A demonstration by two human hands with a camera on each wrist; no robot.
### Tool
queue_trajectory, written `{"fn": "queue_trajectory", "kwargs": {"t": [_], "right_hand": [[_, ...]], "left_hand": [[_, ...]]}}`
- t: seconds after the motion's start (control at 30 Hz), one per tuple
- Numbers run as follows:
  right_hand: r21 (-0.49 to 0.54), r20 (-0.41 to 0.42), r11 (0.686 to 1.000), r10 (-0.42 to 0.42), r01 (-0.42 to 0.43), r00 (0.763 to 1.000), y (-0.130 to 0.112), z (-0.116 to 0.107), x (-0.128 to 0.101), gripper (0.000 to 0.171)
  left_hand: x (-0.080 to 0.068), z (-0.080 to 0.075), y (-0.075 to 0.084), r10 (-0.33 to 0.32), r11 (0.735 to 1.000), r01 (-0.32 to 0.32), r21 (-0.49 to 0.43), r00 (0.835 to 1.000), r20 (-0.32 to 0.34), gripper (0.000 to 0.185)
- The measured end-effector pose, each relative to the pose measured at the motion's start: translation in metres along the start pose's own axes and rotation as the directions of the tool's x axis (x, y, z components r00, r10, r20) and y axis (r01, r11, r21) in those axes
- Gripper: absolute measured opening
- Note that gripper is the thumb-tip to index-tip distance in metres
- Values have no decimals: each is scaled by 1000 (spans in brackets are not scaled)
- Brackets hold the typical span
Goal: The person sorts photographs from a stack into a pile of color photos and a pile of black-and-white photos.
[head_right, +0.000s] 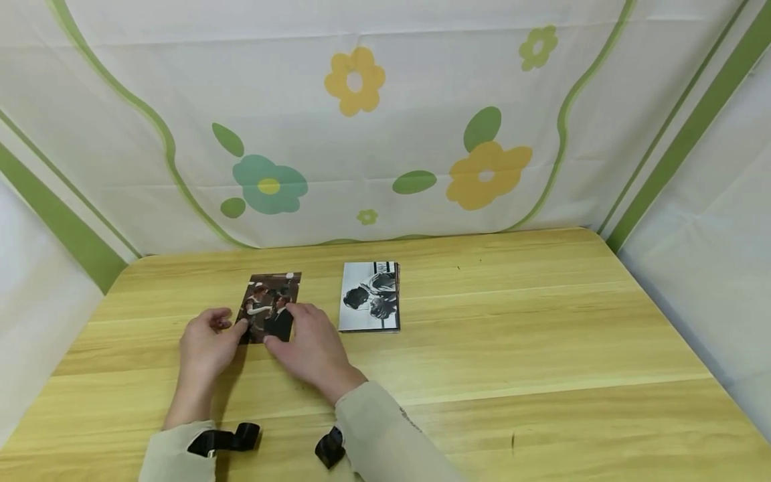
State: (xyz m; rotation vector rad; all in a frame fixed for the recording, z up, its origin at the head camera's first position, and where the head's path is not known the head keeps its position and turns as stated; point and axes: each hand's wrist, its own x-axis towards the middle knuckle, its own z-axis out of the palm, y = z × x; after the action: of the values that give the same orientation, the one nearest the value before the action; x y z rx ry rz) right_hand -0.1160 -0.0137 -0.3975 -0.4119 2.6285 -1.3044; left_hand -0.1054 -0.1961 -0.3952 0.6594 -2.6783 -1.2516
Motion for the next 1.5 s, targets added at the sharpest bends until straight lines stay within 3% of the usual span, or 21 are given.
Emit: {"fn": "queue_trajectory", "kwargs": {"t": [0.23, 0.4, 0.63, 0.8, 1.1, 1.3, 1.5], "right_hand": [[228, -37, 974, 28, -19, 999, 12, -30, -20, 49], [322, -120, 945, 94, -51, 988, 23, -63, -27, 41], [381, -304, 917, 248, -122, 920, 51, -109, -30, 34], [406, -345, 901, 306, -152, 887, 71, -130, -35, 38], [444, -338, 878, 349, -179, 874, 85, -131, -39, 41], [444, -341, 878, 349, -178, 873, 88, -124, -39, 40], [416, -336, 890, 339, -184, 879, 94, -119, -38, 40]], "left_hand": [[-7, 0, 8, 25, 999, -24, 47, 999, -20, 58], [-9, 0, 20, 74, 997, -74, 2, 996, -46, 49], [-25, 18, 49, 128, 979, -115, -169, 989, 67, 36], [-37, 38, 67, 159, 967, -126, -220, 978, 137, 33], [-49, 69, 74, 186, 939, -109, -327, 959, 213, 26], [-50, 74, 72, 160, 941, -79, -329, 960, 228, 25], [-49, 78, 71, 161, 947, -88, -308, 962, 220, 24]]}}
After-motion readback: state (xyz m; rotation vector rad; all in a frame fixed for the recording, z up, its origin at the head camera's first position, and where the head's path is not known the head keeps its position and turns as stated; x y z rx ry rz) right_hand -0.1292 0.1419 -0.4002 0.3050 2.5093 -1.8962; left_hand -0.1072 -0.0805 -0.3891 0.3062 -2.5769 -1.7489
